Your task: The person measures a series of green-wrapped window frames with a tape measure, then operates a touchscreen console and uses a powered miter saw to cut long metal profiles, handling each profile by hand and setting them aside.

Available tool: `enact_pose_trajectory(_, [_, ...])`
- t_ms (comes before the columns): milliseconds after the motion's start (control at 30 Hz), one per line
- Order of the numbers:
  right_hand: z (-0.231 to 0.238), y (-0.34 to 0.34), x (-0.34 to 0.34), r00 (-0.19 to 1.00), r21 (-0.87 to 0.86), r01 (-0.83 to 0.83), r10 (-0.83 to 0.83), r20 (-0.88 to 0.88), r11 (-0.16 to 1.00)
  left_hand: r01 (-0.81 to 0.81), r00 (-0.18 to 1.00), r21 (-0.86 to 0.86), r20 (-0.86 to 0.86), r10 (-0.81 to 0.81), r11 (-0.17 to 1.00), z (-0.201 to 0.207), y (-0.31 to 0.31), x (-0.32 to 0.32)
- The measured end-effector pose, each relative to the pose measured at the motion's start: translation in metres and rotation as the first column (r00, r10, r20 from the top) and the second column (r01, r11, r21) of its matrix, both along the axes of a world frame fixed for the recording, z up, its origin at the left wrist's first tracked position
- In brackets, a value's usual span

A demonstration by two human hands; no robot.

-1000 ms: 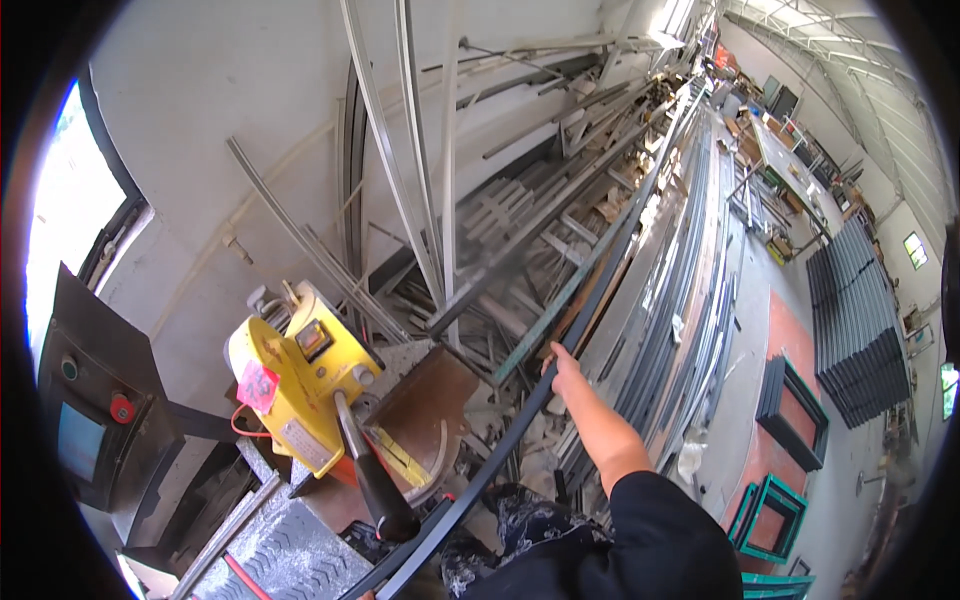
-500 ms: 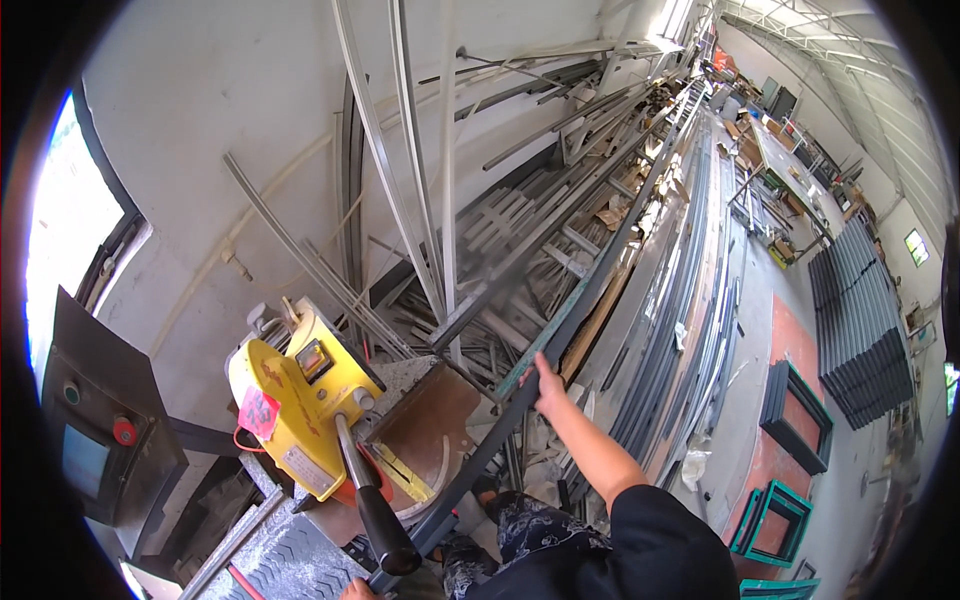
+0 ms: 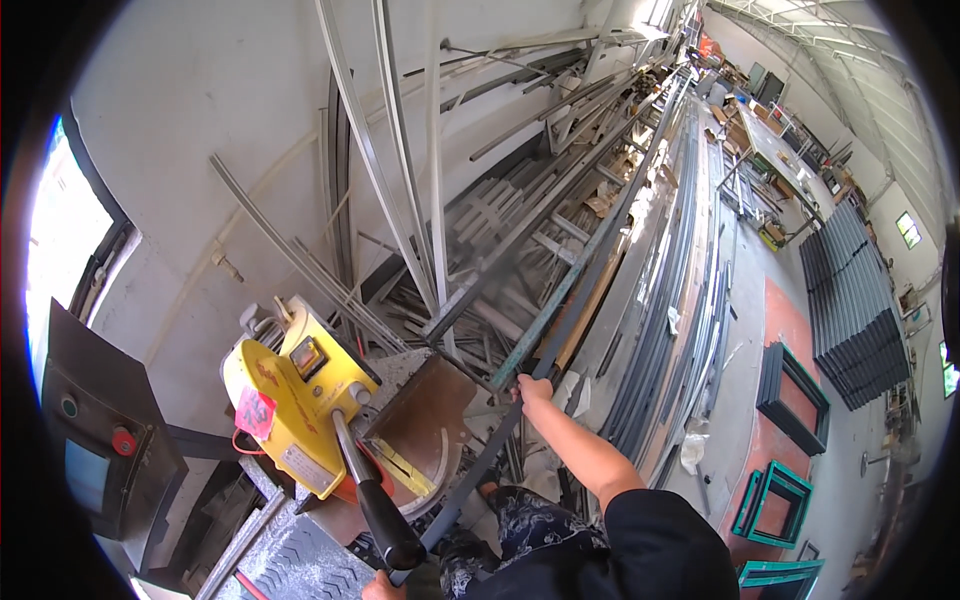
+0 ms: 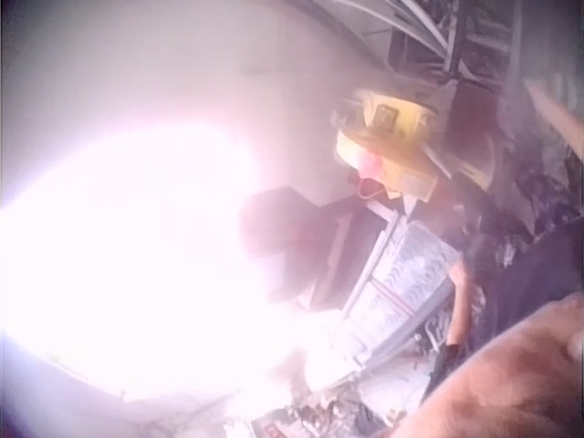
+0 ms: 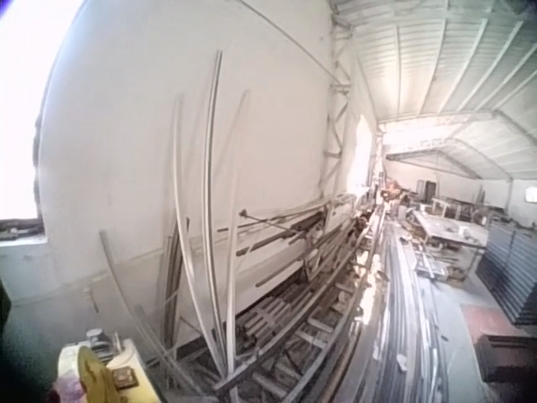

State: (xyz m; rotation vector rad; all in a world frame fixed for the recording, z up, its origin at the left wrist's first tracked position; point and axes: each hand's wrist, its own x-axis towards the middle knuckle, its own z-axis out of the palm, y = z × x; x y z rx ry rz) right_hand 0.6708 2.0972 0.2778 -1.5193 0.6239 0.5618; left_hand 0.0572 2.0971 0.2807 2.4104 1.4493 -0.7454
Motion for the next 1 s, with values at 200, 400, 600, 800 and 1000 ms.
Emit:
enact_pose_trajectory(200, [0.012, -0.023, -0.035, 0.984, -0.062, -0.162, 0.166, 0.06, 0.985, -0.185, 0.979, -0.267, 0.035, 0.201, 0.946, 0.103, 0.017, 0.037])
enact_pose_trajectory(400, [-0.025, -0.049, -0.046, 0.987, -0.334, -0.055, 0.102, 0.124, 0.941, -0.19, 0.97, -0.757, -0.046, 0.239, 0.625, 0.086, -0.001, 0.029])
enact_pose_trajectory(600, [0.016, -0.079, -0.004, 0.976, -0.164, 0.041, -0.005, 0.216, 0.986, -0.212, 0.878, -0.976, -0.213, 0.428, -0.049, 0.044, -0.009, 0.026])
enact_pose_trajectory(800, [0.015, -0.072, 0.003, 1.0, 0.321, -0.003, -0.003, 0.019, 0.947, -0.199, 0.867, -0.847, 0.082, 0.492, 0.493, 0.084, -0.006, 0.052])
enact_pose_trajectory(1000, [0.013, -0.024, -0.032, 0.967, 0.623, -0.066, 0.205, -0.153, 0.779, -0.153, 0.982, -0.056, -0.116, 0.146, 0.987, 0.114, 0.024, 0.066])
